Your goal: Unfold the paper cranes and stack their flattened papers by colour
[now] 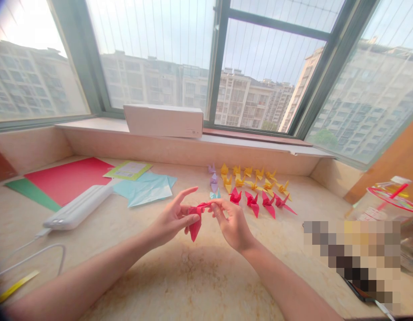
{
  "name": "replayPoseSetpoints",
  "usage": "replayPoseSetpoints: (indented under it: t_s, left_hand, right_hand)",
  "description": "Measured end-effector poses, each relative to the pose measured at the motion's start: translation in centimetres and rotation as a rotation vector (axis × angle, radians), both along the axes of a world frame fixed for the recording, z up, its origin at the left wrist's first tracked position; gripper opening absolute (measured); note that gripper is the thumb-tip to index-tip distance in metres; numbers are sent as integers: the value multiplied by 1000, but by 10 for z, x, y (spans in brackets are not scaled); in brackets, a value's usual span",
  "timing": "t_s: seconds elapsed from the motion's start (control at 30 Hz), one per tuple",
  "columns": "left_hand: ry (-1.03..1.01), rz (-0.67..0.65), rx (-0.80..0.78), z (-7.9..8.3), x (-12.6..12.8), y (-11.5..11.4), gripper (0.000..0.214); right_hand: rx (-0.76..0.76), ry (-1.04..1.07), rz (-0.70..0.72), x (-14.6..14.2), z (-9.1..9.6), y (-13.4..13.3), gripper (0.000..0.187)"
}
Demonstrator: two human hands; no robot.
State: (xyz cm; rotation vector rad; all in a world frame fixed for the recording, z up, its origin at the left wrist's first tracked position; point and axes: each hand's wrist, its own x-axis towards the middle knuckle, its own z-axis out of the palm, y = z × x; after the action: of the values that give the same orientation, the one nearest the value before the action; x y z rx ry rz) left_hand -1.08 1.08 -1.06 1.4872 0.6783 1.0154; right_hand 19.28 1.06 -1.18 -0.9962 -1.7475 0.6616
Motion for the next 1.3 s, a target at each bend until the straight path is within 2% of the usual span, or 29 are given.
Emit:
replayPoseSetpoints:
  t_s: [0.13, 0.33, 0.57, 0.77, 0.9, 1.1, 1.3]
  left_hand:
    - [97, -31, 30, -3, -2, 2, 62]
    - [295, 57, 118, -4, -3, 4, 38]
    - [13, 31, -73, 4, 3, -1, 49]
    - [-88, 136, -41, 6, 4, 0, 41]
    - [-111, 129, -49, 3, 3, 1, 54]
    - [-86, 184, -5, 4, 0, 0, 82]
    - [-46, 241, 131, 0, -1, 4, 87]
  right_hand:
    - [-11, 109, -31, 4, 0, 3, 26]
    - [2, 180, 1, 3, -1, 0, 21]
    - [122, 95, 57, 4, -3, -1, 16]
    - [258, -93, 101, 3, -3, -1, 21]
    - [259, -93, 99, 4, -3, -2, 24]
    - [169, -45, 70, 4, -1, -4, 18]
    - [113, -17, 31, 1, -4, 2, 14]
